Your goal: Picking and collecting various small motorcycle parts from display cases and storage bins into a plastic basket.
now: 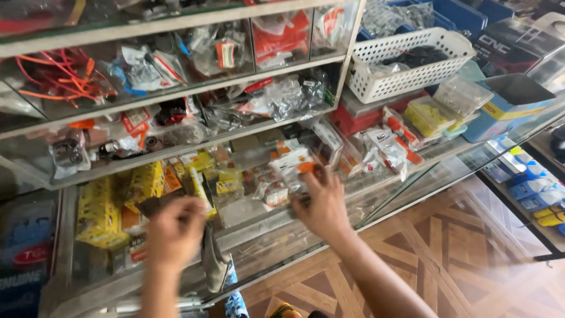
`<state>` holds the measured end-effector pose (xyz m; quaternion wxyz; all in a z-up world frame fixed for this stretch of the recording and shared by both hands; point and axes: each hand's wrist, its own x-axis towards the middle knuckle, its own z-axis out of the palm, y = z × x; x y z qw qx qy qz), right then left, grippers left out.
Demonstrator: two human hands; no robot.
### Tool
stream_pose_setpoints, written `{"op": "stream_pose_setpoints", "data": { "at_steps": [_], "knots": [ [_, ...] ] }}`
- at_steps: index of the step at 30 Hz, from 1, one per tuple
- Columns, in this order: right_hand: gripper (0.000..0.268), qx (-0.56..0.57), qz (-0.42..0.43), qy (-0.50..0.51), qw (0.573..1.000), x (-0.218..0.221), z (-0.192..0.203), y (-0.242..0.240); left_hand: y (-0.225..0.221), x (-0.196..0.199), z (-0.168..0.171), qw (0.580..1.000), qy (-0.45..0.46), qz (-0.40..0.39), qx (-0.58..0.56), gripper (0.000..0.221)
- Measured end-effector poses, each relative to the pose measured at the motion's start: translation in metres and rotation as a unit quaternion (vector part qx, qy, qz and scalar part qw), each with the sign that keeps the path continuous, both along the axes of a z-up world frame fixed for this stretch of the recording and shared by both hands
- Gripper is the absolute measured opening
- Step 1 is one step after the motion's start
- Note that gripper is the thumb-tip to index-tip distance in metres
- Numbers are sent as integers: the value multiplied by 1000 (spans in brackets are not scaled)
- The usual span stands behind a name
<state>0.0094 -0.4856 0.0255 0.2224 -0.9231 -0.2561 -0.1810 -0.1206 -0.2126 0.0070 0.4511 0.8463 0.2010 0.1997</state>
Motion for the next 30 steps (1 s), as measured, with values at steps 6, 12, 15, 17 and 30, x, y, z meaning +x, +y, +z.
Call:
{"op": "stream_pose_setpoints", "data": {
  "at_steps": [6,12,15,17,30],
  "knots": [
    [33,172,56,258,949,-25,-10,20,-101,8,17,958,-22,-33,285,40],
    [30,297,179,15,938,-69,16,25,-116,4,24,975,-108,-56,-183,39],
    [48,228,277,-38,933,-69,26,17,-94,18,-28,897,-260,-80,-348,42],
    [56,172,229,-60,956,-24,-2,-10,-69,18,-32,891,-289,-53,-346,42],
    [53,-19,-198,-261,944,161,-40,-152,66,38,1,861,-328,90,-379,35]
  ]
}}
